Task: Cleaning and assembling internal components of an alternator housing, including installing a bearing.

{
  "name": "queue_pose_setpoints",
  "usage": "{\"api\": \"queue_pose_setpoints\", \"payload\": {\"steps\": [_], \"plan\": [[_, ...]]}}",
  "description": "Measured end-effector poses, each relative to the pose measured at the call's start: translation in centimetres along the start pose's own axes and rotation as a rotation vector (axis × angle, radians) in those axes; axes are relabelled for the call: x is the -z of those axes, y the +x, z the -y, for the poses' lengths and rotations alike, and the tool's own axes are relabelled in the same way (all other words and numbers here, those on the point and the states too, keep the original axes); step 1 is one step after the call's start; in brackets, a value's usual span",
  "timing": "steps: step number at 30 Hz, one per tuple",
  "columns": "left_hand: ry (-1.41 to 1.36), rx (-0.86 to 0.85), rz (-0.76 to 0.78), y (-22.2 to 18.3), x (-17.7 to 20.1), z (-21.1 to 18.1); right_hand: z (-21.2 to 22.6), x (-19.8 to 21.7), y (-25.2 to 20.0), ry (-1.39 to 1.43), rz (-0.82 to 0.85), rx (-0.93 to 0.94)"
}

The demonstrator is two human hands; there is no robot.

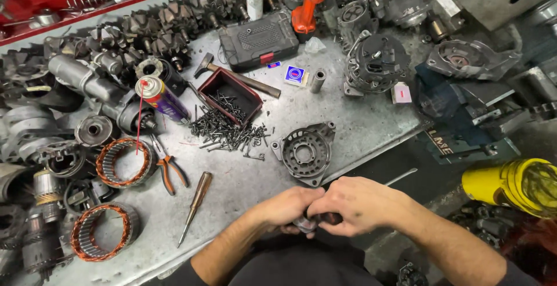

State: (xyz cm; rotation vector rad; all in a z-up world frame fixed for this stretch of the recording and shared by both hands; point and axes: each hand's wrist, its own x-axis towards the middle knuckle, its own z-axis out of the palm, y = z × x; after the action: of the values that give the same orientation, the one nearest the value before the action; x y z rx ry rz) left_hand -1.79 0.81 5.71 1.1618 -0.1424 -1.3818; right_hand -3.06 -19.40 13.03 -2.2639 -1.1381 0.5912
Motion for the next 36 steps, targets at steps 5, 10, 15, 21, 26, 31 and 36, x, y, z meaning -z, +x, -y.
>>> {"api": "queue_pose_setpoints", "payload": {"steps": [5,10,15,21,26,31,36], "plan": [[0.07,0.024,-0.013,-0.1,0.0,0.1,-0.4,-0.5,1.0,-0.059,0.046,-0.011],[0.054,0.022,-0.046,0.1,0.4,0.5,-1.6,-1.7,1.0,-0.1,-0.035,0.106],[0.109,0.051,0.013,1.5,1.2,2.5,-0.5,-1.1,1.6,-0.047,0.137,-0.021],[0.03,0.053,-0.016,0.4,1.1,0.7,-0.1,-0.6,1.5,-0.084,0.125,-0.077],[-0.078,0.001,-0.001,0.4,1.9,1.3,0.0,-0.8,0.6,-0.113,-0.023,0.017],[-0.167,-0.012,0.039,0.3,2.1,2.3,0.8,-0.7,0.0,-0.133,-0.107,0.078],[-0.206,-0.165,0.137,0.2,1.5,2.8,1.6,-0.6,-1.4,-0.21,-0.166,0.154]]}}
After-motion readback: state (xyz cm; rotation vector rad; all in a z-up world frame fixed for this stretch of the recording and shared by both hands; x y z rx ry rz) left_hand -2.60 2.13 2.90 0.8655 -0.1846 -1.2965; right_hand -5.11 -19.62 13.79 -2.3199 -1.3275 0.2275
